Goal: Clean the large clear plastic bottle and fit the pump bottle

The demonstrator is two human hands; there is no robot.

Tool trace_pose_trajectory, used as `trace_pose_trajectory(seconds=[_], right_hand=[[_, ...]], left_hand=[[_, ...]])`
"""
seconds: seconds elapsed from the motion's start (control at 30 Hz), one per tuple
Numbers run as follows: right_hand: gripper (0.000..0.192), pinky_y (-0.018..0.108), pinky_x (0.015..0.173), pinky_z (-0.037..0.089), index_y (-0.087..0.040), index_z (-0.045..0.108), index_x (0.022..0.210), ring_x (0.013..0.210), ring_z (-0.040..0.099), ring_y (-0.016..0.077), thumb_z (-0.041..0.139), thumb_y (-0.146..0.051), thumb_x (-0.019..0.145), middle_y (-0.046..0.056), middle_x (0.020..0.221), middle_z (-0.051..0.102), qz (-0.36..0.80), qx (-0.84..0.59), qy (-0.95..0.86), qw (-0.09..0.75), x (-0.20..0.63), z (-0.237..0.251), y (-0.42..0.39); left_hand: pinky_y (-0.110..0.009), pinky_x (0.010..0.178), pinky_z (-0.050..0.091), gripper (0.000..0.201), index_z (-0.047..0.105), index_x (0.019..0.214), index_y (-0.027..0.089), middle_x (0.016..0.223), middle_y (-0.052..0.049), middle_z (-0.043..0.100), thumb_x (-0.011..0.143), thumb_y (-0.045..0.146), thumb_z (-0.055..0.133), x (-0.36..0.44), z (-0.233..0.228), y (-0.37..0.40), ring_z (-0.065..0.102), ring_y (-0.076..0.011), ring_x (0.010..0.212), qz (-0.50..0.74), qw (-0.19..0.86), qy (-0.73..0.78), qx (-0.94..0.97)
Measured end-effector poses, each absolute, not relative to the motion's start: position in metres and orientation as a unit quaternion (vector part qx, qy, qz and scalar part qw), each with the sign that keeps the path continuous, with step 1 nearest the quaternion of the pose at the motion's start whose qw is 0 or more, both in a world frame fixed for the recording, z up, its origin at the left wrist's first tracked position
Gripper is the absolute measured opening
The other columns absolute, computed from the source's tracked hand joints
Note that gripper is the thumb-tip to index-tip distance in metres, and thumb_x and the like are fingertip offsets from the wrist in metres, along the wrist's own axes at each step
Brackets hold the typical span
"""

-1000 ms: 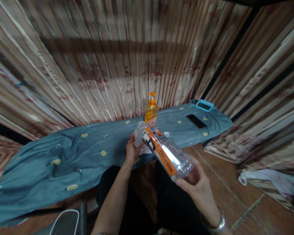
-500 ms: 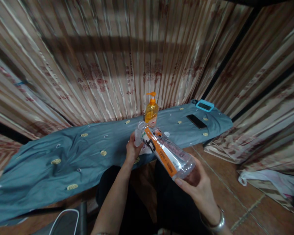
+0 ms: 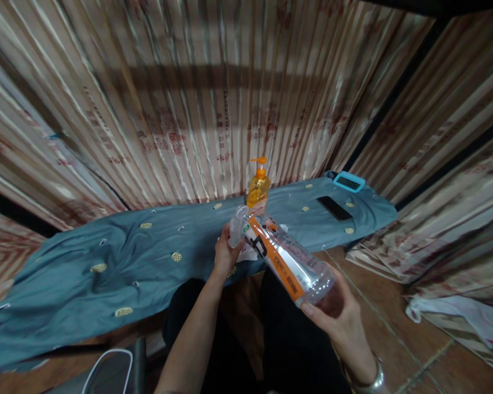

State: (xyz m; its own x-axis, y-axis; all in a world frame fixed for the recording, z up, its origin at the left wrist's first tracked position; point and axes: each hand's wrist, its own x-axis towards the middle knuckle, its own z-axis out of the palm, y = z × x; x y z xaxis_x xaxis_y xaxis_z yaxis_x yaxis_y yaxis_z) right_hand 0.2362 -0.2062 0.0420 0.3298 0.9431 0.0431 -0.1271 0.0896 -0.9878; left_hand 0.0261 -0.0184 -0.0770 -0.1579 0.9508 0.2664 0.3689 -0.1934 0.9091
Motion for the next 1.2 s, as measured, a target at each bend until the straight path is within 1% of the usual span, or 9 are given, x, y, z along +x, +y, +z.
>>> trace_pose_trajectory(seconds=[0.1,0.27,0.4,0.53,0.67,0.8,0.97,1.1,1.2], right_hand=[[0.07,0.032,0.074,0.064,-0.026,0.059,0.119,0.083,0.077,0.0243,0.093,-0.024,0.058,0.005,0.105,0.078,0.422,-0.524,-0.394,0.626,0.237,0.042,-0.206],[0.074,0.034,0.078,0.064,-0.026,0.057,0.121,0.089,0.077,0.027,0.094,-0.026,0.057,0.006,0.109,0.078,0.424,-0.536,-0.383,0.622,0.238,0.041,-0.206],[0.075,0.036,0.079,0.063,-0.027,0.056,0.122,0.09,0.077,0.028,0.094,-0.029,0.058,0.006,0.11,0.077,0.423,-0.54,-0.388,0.616,0.24,0.038,-0.207],[0.075,0.035,0.076,0.062,-0.026,0.056,0.122,0.086,0.076,0.0265,0.094,-0.03,0.057,0.006,0.107,0.077,0.421,-0.541,-0.395,0.611,0.242,0.036,-0.206],[0.077,0.032,0.074,0.062,-0.027,0.056,0.122,0.083,0.076,0.0247,0.095,-0.031,0.057,0.004,0.104,0.077,0.422,-0.541,-0.398,0.61,0.243,0.036,-0.205],[0.078,0.031,0.077,0.062,-0.027,0.055,0.125,0.089,0.075,0.0241,0.095,-0.03,0.058,0.005,0.11,0.076,0.421,-0.536,-0.405,0.609,0.244,0.033,-0.206],[0.078,0.033,0.082,0.062,-0.029,0.052,0.132,0.097,0.074,0.025,0.093,-0.027,0.065,0.006,0.12,0.073,0.435,-0.524,-0.424,0.596,0.247,0.026,-0.21],[0.081,0.035,0.081,0.062,-0.029,0.05,0.134,0.098,0.075,0.0269,0.093,-0.028,0.066,0.006,0.118,0.074,0.434,-0.531,-0.427,0.589,0.246,0.025,-0.212],[0.081,0.034,0.083,0.062,-0.03,0.05,0.134,0.097,0.075,0.0262,0.093,-0.026,0.066,0.005,0.117,0.075,0.436,-0.531,-0.426,0.589,0.246,0.025,-0.212]], left_hand=[[-0.037,0.092,0.055,0.069,0.054,0.133,0.021,0.115,-0.008,0.073,0.069,0.022,0.078,0.026,-0.078,-0.019,0.071,-0.0242,0.101,0.506,0.278,0.551,0.603],[-0.037,0.09,0.055,0.066,0.055,0.131,0.021,0.11,-0.007,0.073,0.069,0.02,0.077,0.027,-0.075,-0.021,0.071,-0.0234,0.097,0.496,0.274,0.569,0.595],[-0.035,0.091,0.055,0.064,0.055,0.13,0.021,0.113,-0.007,0.073,0.069,0.021,0.077,0.028,-0.07,-0.022,0.071,-0.0231,0.098,0.506,0.282,0.56,0.593],[-0.035,0.087,0.056,0.066,0.056,0.129,0.021,0.109,-0.006,0.074,0.067,0.021,0.078,0.028,-0.068,-0.023,0.071,-0.024,0.095,0.495,0.276,0.575,0.59],[-0.037,0.088,0.056,0.066,0.055,0.13,0.021,0.11,-0.007,0.074,0.068,0.022,0.078,0.027,-0.068,-0.023,0.072,-0.0245,0.096,0.488,0.273,0.576,0.596],[-0.037,0.088,0.056,0.064,0.055,0.129,0.023,0.112,-0.007,0.075,0.069,0.022,0.077,0.027,-0.067,-0.023,0.072,-0.0242,0.098,0.49,0.27,0.572,0.6],[-0.037,0.088,0.056,0.065,0.054,0.131,0.023,0.112,-0.007,0.075,0.07,0.022,0.076,0.027,-0.069,-0.023,0.072,-0.0257,0.099,0.485,0.272,0.572,0.603],[-0.037,0.088,0.056,0.065,0.055,0.131,0.025,0.112,-0.006,0.075,0.069,0.022,0.076,0.028,-0.074,-0.021,0.072,-0.0252,0.099,0.494,0.274,0.567,0.599],[-0.036,0.088,0.057,0.066,0.056,0.129,0.023,0.112,-0.006,0.075,0.067,0.021,0.078,0.028,-0.078,-0.019,0.072,-0.0242,0.098,0.512,0.279,0.567,0.582]])
